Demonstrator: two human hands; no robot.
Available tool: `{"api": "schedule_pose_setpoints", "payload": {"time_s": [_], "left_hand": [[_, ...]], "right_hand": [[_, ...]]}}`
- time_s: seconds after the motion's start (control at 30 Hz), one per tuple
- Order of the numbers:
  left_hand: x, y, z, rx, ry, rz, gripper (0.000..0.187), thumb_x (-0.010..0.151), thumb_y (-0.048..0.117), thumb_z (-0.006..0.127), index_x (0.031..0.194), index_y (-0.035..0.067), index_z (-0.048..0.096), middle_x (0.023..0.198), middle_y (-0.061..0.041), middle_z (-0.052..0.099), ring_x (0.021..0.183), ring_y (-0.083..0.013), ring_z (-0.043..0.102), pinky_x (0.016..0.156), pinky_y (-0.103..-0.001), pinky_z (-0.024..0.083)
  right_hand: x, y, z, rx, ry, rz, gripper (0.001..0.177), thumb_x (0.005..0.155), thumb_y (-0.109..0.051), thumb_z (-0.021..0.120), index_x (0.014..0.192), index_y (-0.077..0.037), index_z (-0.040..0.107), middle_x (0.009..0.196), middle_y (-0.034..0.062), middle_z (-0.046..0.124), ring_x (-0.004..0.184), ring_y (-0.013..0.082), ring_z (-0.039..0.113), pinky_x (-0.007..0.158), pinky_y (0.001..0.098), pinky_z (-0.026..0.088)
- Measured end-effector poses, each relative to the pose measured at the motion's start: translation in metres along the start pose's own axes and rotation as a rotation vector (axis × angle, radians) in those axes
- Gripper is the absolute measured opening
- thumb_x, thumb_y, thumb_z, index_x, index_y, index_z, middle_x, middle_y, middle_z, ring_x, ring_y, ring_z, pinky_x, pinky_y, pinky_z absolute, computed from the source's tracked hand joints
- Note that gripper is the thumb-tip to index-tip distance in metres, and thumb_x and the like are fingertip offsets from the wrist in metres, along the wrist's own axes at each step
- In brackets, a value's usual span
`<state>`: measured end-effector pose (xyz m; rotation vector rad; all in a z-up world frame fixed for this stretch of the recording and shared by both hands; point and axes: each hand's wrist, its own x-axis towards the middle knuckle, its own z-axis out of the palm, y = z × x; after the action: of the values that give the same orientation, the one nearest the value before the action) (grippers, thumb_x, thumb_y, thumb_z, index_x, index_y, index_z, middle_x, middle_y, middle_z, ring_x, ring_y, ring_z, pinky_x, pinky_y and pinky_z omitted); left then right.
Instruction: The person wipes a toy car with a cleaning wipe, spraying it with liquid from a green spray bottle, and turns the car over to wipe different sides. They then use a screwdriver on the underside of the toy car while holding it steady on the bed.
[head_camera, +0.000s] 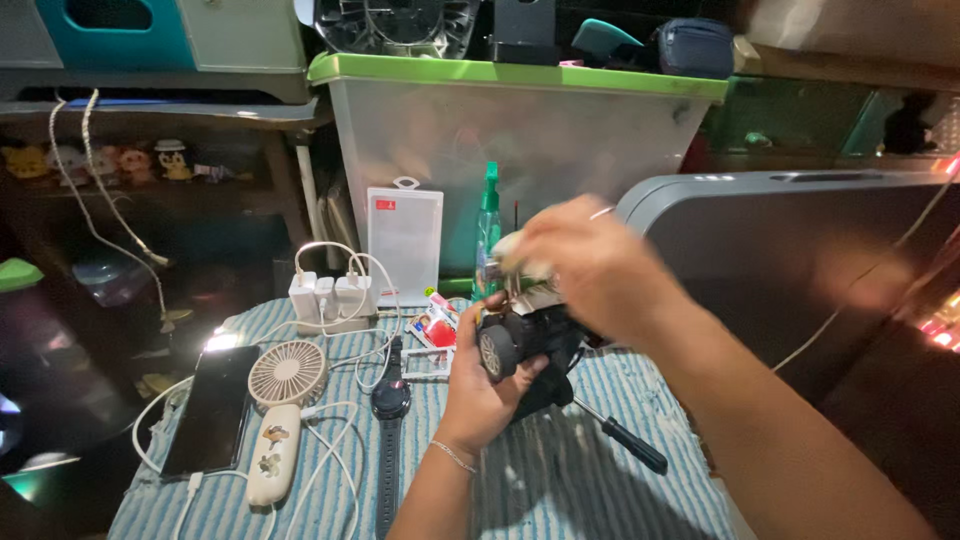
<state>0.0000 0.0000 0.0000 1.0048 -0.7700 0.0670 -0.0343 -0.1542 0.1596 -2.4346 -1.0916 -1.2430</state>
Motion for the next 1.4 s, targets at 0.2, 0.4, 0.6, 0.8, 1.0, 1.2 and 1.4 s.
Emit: {"api": "schedule_pose_setpoints", "payload": {"time_s": [0.2, 0.4, 0.6, 0.8, 1.0, 1.2, 1.4], "left_hand": [[0.004, 0.001, -0.018, 0.053, 0.181, 0.009, 0.078, 0.083, 0.000, 0.081, 0.149, 0.010, 0.041, 0.135, -0.011, 0.058, 0.124, -0.0210, 0.060, 0.108, -0.034, 0.049], [0.004, -0.002, -0.022, -0.094, 0.251, -0.013, 0.076, 0.085, 0.003, 0.078, 0.150, 0.012, 0.038, 0.136, -0.010, 0.058, 0.125, -0.0209, 0.060, 0.107, -0.034, 0.049], [0.005, -0.003, -0.024, -0.082, 0.333, 0.015, 0.071, 0.088, 0.003, 0.075, 0.149, 0.011, 0.039, 0.138, -0.010, 0.057, 0.125, -0.0204, 0.058, 0.106, -0.035, 0.049], [0.013, -0.011, -0.028, -0.198, 0.412, -0.042, 0.059, 0.093, 0.011, 0.070, 0.146, 0.011, 0.043, 0.138, -0.008, 0.056, 0.126, -0.0195, 0.055, 0.107, -0.034, 0.045], [0.010, -0.026, -0.026, -0.321, 0.471, -0.205, 0.054, 0.092, 0.019, 0.070, 0.141, 0.013, 0.046, 0.127, -0.005, 0.058, 0.117, -0.0175, 0.055, 0.101, -0.035, 0.048], [0.017, -0.038, -0.038, -0.302, 0.569, -0.199, 0.050, 0.094, 0.017, 0.070, 0.139, 0.010, 0.051, 0.125, -0.005, 0.058, 0.114, -0.0177, 0.055, 0.100, -0.036, 0.049], [0.015, -0.036, -0.042, -0.562, 0.475, -0.408, 0.038, 0.094, 0.016, 0.065, 0.129, 0.009, 0.053, 0.114, -0.010, 0.067, 0.099, -0.0261, 0.071, 0.082, -0.044, 0.062]], "right_hand": [[-0.009, 0.016, -0.016, -0.399, -0.336, 0.346, 0.009, 0.081, -0.004, 0.076, 0.087, -0.009, 0.079, 0.097, 0.0109, 0.071, 0.102, 0.0321, 0.066, 0.087, 0.0414, 0.053], [-0.037, 0.014, -0.010, 0.161, 0.113, 0.393, 0.035, 0.080, 0.012, 0.061, 0.108, -0.004, 0.073, 0.112, 0.0116, 0.070, 0.103, 0.0271, 0.070, 0.090, 0.0359, 0.057], [-0.083, -0.028, 0.047, 0.099, 0.050, 0.259, 0.040, 0.081, 0.014, 0.061, 0.116, -0.002, 0.071, 0.118, 0.0154, 0.065, 0.109, 0.0344, 0.065, 0.094, 0.0391, 0.053], [-0.100, -0.024, 0.051, 0.143, -0.051, 0.364, 0.046, 0.068, 0.015, 0.058, 0.107, -0.005, 0.072, 0.110, 0.0140, 0.066, 0.109, 0.0354, 0.064, 0.094, 0.0401, 0.052], [-0.064, -0.016, 0.058, 0.103, 0.076, 0.271, 0.037, 0.083, 0.011, 0.064, 0.118, -0.001, 0.069, 0.118, 0.0154, 0.065, 0.111, 0.0338, 0.063, 0.096, 0.0419, 0.051], [-0.109, -0.025, 0.061, 0.247, -0.372, 0.455, 0.009, 0.080, 0.002, 0.064, 0.084, -0.002, 0.070, 0.096, 0.0093, 0.070, 0.098, 0.0294, 0.067, 0.086, 0.0389, 0.053], [-0.161, 0.022, 0.040, 0.106, -0.006, 0.885, 0.021, 0.081, 0.001, 0.057, 0.094, -0.003, 0.074, 0.096, 0.0127, 0.071, 0.088, 0.0248, 0.071, 0.080, 0.0356, 0.055]]}}
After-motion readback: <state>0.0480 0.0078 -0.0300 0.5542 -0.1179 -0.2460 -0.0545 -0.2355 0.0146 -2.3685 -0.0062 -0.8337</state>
